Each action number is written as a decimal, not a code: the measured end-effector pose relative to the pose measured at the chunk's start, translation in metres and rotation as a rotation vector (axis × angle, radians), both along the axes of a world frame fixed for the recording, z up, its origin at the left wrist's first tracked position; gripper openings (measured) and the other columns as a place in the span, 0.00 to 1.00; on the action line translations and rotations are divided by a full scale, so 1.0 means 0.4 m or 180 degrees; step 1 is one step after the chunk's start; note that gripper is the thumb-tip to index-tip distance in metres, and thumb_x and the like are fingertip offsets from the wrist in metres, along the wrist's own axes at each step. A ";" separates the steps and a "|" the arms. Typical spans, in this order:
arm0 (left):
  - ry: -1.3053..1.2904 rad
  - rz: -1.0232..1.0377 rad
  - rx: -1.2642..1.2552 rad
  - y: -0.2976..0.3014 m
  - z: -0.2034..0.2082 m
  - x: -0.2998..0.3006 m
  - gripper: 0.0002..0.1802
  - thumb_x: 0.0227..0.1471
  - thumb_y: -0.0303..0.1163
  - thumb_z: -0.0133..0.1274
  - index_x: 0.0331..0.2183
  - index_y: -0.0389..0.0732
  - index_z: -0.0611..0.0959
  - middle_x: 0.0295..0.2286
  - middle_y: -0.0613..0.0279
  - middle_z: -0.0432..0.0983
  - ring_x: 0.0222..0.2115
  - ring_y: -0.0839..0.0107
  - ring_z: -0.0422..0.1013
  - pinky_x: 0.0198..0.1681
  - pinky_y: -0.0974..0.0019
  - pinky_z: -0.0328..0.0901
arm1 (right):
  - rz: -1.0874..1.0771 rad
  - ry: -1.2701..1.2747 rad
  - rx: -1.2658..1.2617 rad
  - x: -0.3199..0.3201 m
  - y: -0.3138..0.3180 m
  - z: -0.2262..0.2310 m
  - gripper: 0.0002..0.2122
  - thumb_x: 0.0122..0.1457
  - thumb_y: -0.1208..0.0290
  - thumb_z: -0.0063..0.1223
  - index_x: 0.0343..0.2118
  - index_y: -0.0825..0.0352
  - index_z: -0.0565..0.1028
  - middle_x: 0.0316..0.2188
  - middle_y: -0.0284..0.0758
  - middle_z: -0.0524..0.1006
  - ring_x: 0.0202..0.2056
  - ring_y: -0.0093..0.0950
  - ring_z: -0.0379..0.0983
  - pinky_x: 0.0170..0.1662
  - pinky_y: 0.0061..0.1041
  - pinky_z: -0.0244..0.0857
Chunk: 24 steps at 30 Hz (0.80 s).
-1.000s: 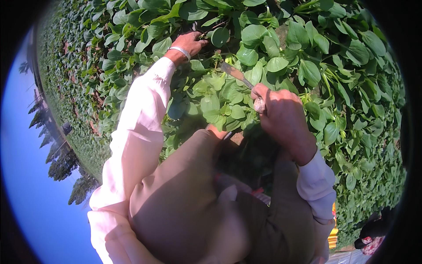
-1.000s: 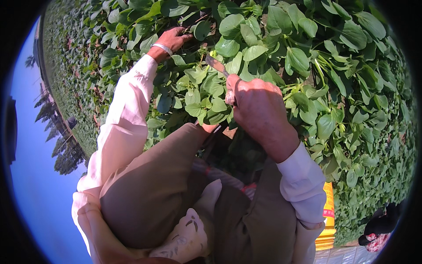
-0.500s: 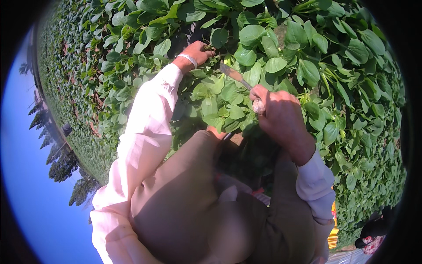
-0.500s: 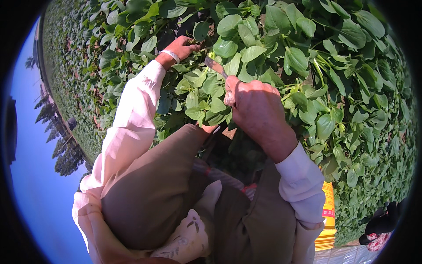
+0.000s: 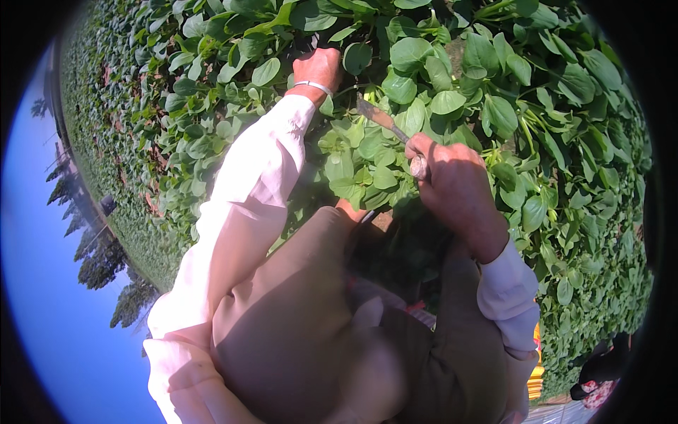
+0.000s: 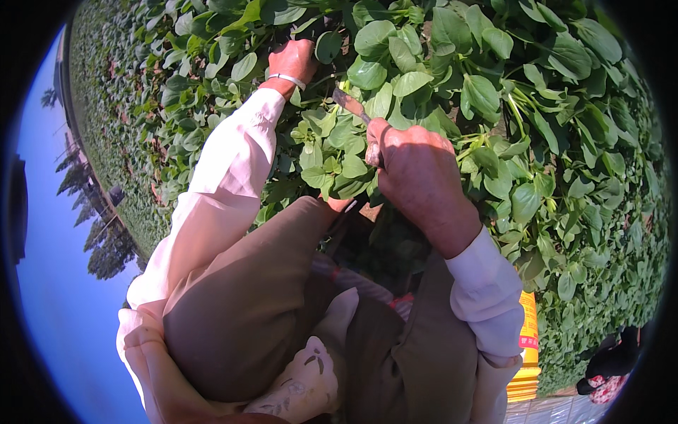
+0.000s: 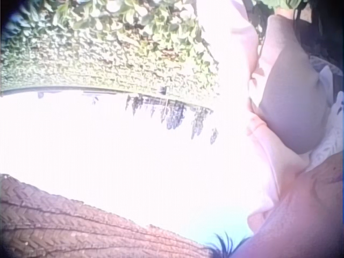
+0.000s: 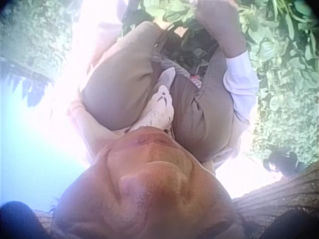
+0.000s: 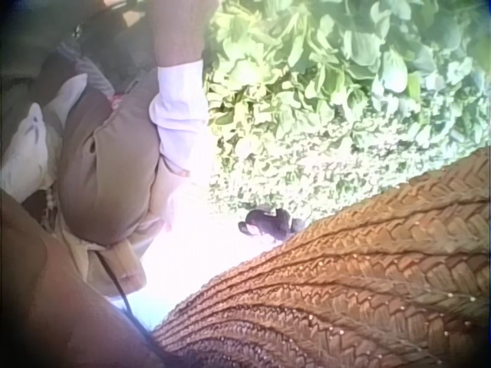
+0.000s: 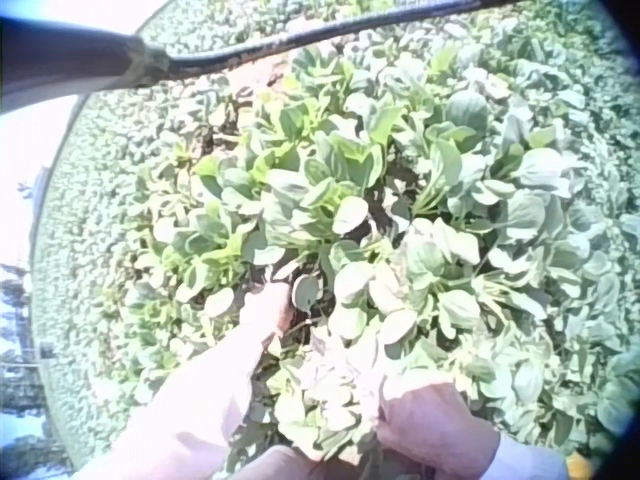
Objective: The person harvests leafy green plants by hand and using a small blade, placing them into a yellow bucket.
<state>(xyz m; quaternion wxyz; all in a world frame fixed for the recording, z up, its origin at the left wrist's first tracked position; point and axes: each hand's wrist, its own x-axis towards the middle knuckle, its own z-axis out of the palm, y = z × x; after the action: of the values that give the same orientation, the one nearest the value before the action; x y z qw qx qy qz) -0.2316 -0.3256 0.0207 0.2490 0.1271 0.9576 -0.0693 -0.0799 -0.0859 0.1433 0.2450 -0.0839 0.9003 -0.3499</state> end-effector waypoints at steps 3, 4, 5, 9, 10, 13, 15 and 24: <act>-0.0096 -0.0040 0.0077 0.011 -0.018 0.002 0.14 0.41 0.36 0.58 0.32 0.40 0.81 0.31 0.48 0.78 0.34 0.48 0.75 0.35 0.49 0.69 | 0.0017 0.0190 0.0115 0.011 0.001 -0.012 0.11 0.48 0.68 0.57 0.29 0.70 0.71 0.23 0.44 0.73 0.31 0.42 0.70 0.36 0.41 0.64; -0.0287 0.0131 0.0018 0.011 -0.013 -0.014 0.16 0.43 0.38 0.57 0.34 0.39 0.81 0.32 0.46 0.78 0.35 0.47 0.74 0.37 0.52 0.69 | 0.0044 0.0309 0.0146 0.013 0.003 -0.015 0.11 0.48 0.68 0.57 0.29 0.70 0.71 0.23 0.44 0.73 0.31 0.42 0.70 0.36 0.41 0.64; -0.0306 0.0293 0.0166 0.008 -0.004 -0.017 0.16 0.43 0.38 0.57 0.35 0.40 0.81 0.33 0.46 0.78 0.36 0.47 0.74 0.38 0.53 0.69 | 0.0048 0.0263 0.0112 0.012 0.004 -0.015 0.11 0.48 0.68 0.57 0.29 0.70 0.71 0.23 0.44 0.73 0.30 0.41 0.70 0.35 0.40 0.64; -0.0381 0.0986 0.0708 -0.013 -0.003 -0.027 0.23 0.45 0.44 0.58 0.39 0.35 0.80 0.34 0.50 0.79 0.35 0.56 0.75 0.41 0.60 0.68 | 0.0047 0.0101 0.0052 0.005 0.006 -0.010 0.11 0.48 0.68 0.57 0.29 0.70 0.71 0.22 0.43 0.73 0.29 0.41 0.70 0.34 0.40 0.64; -0.0389 0.1286 0.0975 -0.031 -0.004 -0.032 0.24 0.46 0.44 0.59 0.39 0.33 0.80 0.33 0.52 0.79 0.34 0.60 0.75 0.41 0.62 0.68 | 0.0034 0.0067 0.0047 0.002 0.009 -0.008 0.11 0.48 0.68 0.57 0.29 0.70 0.71 0.22 0.43 0.73 0.29 0.41 0.70 0.34 0.40 0.65; -0.1183 0.2447 0.2688 -0.053 0.054 -0.050 0.26 0.52 0.42 0.58 0.44 0.30 0.76 0.36 0.62 0.79 0.33 0.74 0.72 0.39 0.71 0.66 | 0.0076 -0.0077 -0.0014 -0.007 0.005 -0.008 0.11 0.48 0.67 0.57 0.29 0.70 0.71 0.21 0.43 0.72 0.28 0.42 0.70 0.34 0.41 0.65; -0.0618 0.0954 0.1919 -0.132 -0.032 -0.059 0.25 0.53 0.42 0.56 0.45 0.32 0.76 0.36 0.57 0.79 0.36 0.69 0.74 0.40 0.69 0.67 | 0.0094 0.0055 0.0033 -0.003 0.001 -0.003 0.11 0.49 0.67 0.56 0.29 0.70 0.71 0.21 0.44 0.72 0.28 0.42 0.70 0.34 0.41 0.64; -0.0453 0.0578 0.0273 -0.036 -0.030 0.055 0.23 0.44 0.49 0.60 0.38 0.44 0.83 0.33 0.47 0.79 0.37 0.49 0.74 0.42 0.55 0.68 | 0.0041 0.0047 -0.0039 -0.003 0.000 -0.008 0.11 0.50 0.67 0.55 0.28 0.70 0.71 0.21 0.45 0.72 0.29 0.43 0.70 0.34 0.42 0.64</act>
<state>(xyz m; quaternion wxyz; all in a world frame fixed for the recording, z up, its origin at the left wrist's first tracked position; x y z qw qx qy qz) -0.2096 -0.3401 0.0087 0.3159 0.0550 0.9472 0.0038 -0.0810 -0.0859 0.1399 0.2401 -0.0937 0.8994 -0.3532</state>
